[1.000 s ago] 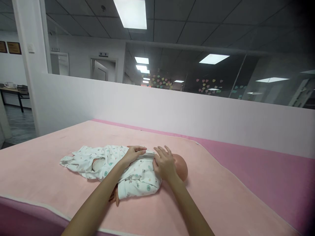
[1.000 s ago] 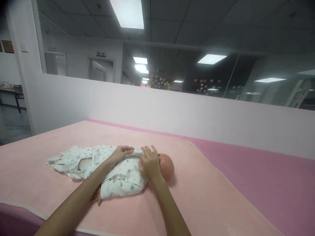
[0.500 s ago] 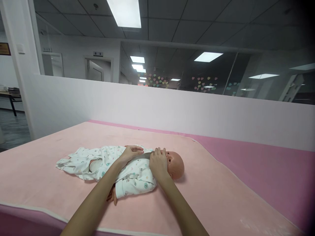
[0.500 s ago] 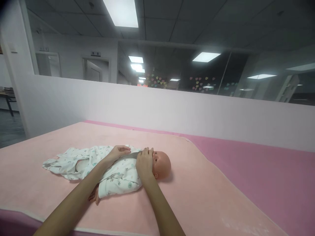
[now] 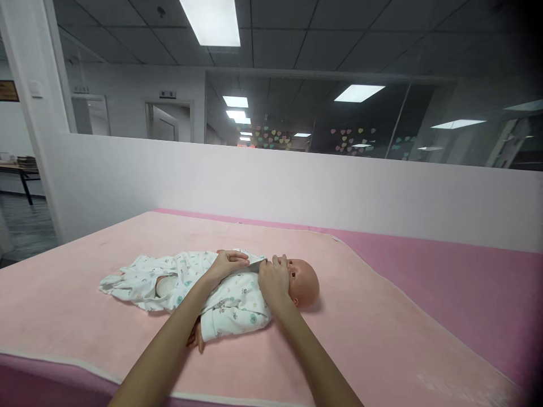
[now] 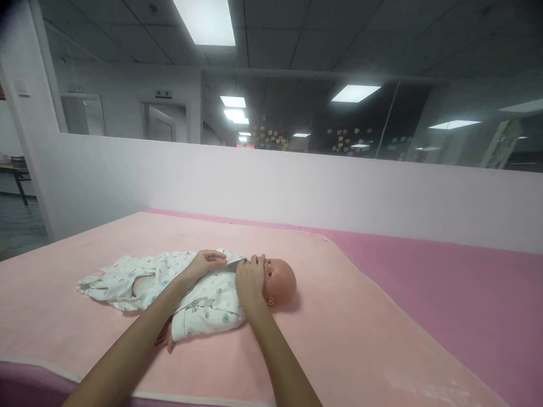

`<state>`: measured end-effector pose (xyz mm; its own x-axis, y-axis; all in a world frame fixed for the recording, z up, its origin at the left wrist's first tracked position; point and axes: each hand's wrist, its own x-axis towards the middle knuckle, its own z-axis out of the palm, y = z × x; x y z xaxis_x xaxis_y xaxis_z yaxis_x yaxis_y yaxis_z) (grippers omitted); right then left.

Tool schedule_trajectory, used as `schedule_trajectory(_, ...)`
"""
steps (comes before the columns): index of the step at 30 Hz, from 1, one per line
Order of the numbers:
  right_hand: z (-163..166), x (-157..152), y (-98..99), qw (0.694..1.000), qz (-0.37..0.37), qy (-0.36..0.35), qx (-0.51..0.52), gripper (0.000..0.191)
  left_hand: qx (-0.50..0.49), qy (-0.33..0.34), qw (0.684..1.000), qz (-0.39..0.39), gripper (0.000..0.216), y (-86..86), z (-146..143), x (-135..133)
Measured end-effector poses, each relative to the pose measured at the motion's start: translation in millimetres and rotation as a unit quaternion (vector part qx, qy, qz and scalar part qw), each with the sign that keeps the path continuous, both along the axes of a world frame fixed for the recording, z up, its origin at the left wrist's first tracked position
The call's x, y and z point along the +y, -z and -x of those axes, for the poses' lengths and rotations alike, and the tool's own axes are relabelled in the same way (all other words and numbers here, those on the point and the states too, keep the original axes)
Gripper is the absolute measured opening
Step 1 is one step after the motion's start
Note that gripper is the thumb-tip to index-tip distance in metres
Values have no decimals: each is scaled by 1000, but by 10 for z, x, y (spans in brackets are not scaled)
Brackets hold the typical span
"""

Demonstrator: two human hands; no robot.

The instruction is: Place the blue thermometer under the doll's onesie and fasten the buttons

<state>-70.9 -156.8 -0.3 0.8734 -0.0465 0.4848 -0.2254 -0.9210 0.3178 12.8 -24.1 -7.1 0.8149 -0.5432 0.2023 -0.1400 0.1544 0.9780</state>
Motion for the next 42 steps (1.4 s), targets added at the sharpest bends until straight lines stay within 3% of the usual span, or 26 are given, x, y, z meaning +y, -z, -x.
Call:
schedule_trajectory(15, -10, 3, -43, 999, -22, -4, 31, 26, 0, 7, 1000, 5, 34, 16, -5, -2)
schedule_trajectory(22, -30, -26, 21, 999, -33, -21, -8, 21, 1, -3, 1000, 3, 36, 9, 1, -11)
schedule_trajectory(27, 3, -41, 16, 984, -122, -71, -111, 22, -24, -5, 1000, -7, 37, 11, 8, -22)
schedule_trajectory(32, 144, -154, -115, 911, -298, -112, -262, 29, -81, 41, 996, -18, 31, -30, 69, 0)
schedule_trajectory(36, 241, -311, -245, 793, -481, -126, -353, 30, -149, 65, 984, -68, 31, -63, 129, 21)
schedule_trajectory(40, 248, -384, -288, 670, -597, -145, -416, 32, -265, -46, 958, -97, 30, -64, 225, 8)
schedule_trajectory(42, 241, -351, -275, 639, -634, -155, -408, 33, -337, -115, 929, -101, 31, -59, 280, -1)
